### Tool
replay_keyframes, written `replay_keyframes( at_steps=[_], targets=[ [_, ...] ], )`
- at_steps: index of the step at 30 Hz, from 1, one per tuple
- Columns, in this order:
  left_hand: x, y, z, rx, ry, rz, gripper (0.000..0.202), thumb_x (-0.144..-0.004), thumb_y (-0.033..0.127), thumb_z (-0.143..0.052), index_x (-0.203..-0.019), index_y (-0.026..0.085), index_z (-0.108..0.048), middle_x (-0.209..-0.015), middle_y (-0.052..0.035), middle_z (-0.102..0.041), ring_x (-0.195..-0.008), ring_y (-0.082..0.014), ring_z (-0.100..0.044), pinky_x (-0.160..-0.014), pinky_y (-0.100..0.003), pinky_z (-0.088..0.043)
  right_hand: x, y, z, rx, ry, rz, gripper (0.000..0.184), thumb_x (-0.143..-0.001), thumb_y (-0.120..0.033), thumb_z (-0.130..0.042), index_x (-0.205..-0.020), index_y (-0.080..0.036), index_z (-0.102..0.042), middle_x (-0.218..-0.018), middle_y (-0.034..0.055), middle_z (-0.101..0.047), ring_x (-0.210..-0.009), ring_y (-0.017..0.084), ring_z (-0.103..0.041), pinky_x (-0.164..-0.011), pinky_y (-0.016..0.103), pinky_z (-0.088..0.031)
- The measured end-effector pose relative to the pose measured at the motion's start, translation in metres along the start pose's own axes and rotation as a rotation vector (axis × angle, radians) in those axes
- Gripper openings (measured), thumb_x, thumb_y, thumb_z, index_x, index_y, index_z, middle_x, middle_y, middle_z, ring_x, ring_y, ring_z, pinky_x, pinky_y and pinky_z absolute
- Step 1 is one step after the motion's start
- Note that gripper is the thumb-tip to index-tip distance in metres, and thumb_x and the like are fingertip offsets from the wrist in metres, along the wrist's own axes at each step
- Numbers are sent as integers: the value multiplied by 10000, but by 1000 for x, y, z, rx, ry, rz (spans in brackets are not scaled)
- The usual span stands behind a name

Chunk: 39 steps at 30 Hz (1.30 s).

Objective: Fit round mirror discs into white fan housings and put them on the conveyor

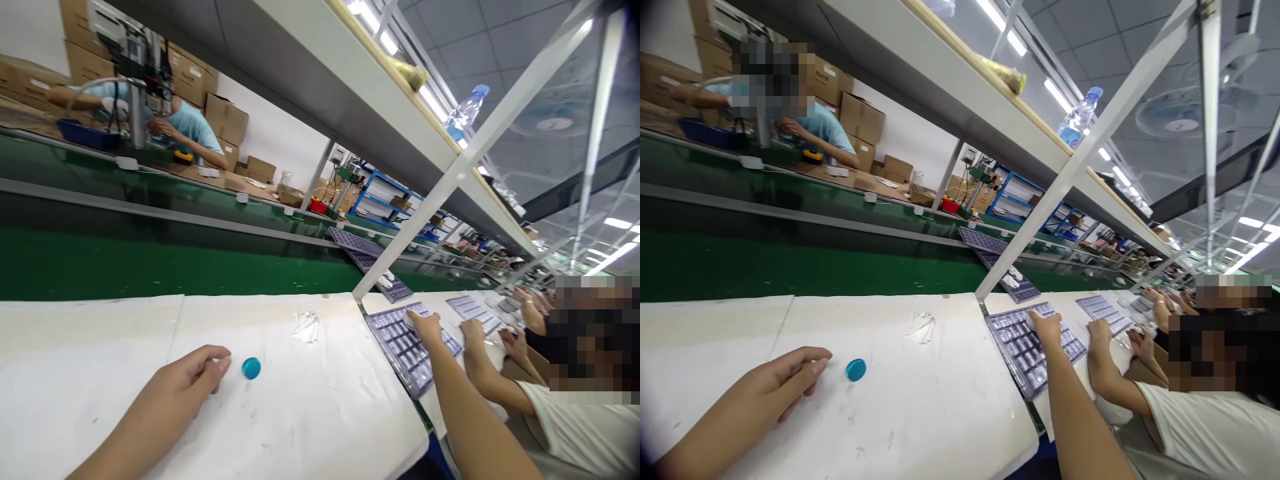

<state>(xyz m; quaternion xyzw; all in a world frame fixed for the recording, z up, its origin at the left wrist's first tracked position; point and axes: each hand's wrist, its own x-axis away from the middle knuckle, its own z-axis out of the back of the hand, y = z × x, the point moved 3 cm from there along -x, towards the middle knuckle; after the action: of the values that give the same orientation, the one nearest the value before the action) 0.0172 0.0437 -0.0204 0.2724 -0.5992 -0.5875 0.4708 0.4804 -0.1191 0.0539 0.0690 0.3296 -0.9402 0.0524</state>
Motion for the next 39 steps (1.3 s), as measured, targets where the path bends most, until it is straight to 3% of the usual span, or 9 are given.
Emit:
replay_keyframes(
  at_steps=[5,9,12,14,17,21,25,32,39],
  targets=[
    [6,13,2,-34,-63,3,289,-806,535,-601,-824,259,-683,-637,27,-543,-517,-154,-446,-490,-255,-315,46,-35,-11,-178,-120,141,608,-892,-332,-656,-1408,-147,-394,-1298,167,-565,-1142,323,-580,-944,503,-476],
    [12,15,-3,277,-235,28,342,-862,511,-564,-898,201,-703,-828,-56,-664,-659,-203,-585,-564,-294,-446,170,-76,-51,-433,-471,460,870,-732,-311,-730,-1462,-217,-266,-1099,70,-695,-962,259,-680,-845,372,-537],
    [21,21,-8,674,-400,81,400,-914,508,-502,-1141,210,-641,-1081,-109,-678,-912,-262,-627,-772,-383,-512,275,-102,-70,-781,-858,835,973,-670,-271,-739,-1478,-250,-197,-1211,80,-626,-1012,236,-653,-872,360,-528],
    [23,25,-7,839,-408,98,391,-933,508,-472,-1146,215,-620,-972,-83,-692,-822,-222,-616,-730,-358,-514,311,-111,-70,-849,-968,998,942,-690,-268,-730,-1471,-253,-203,-1246,88,-594,-1073,237,-613,-920,378,-495],
    [21,25,-1,842,-262,146,397,-911,568,-474,-951,205,-630,-651,-9,-635,-548,-137,-487,-549,-254,-438,304,-115,-65,-745,-930,1074,585,-817,-297,-628,-1342,-231,-379,-1118,71,-628,-961,208,-615,-850,356,-495],
    [16,20,3,762,-165,202,430,-874,635,-476,-887,220,-586,-547,15,-599,-497,-126,-417,-530,-230,-405,276,-108,-70,-179,-879,1111,97,-846,-286,-610,-906,-229,-561,-733,-1,-616,-637,187,-578,-569,281,-401],
    [15,21,2,710,-135,194,439,-871,639,-477,-862,212,-578,-555,9,-609,-497,-126,-433,-543,-235,-418,287,-99,-82,175,-892,1163,143,-757,-196,-680,-790,-216,-542,-776,54,-673,-670,247,-620,-533,272,-313],
    [14,23,1,638,-45,155,434,-879,608,-498,-895,184,-588,-575,4,-619,-457,-121,-479,-508,-245,-426,295,-96,-83,142,-1020,1141,66,-886,-164,-517,-859,-214,-550,-755,24,-680,-650,197,-629,-523,242,-338],
    [15,23,1,617,-4,162,422,-866,611,-524,-922,195,-570,-603,30,-616,-441,-113,-491,-506,-250,-439,311,-97,-86,233,-914,1265,14,-873,-162,-591,-882,-167,-581,-907,79,-666,-795,251,-641,-613,293,-382]
  ],
)
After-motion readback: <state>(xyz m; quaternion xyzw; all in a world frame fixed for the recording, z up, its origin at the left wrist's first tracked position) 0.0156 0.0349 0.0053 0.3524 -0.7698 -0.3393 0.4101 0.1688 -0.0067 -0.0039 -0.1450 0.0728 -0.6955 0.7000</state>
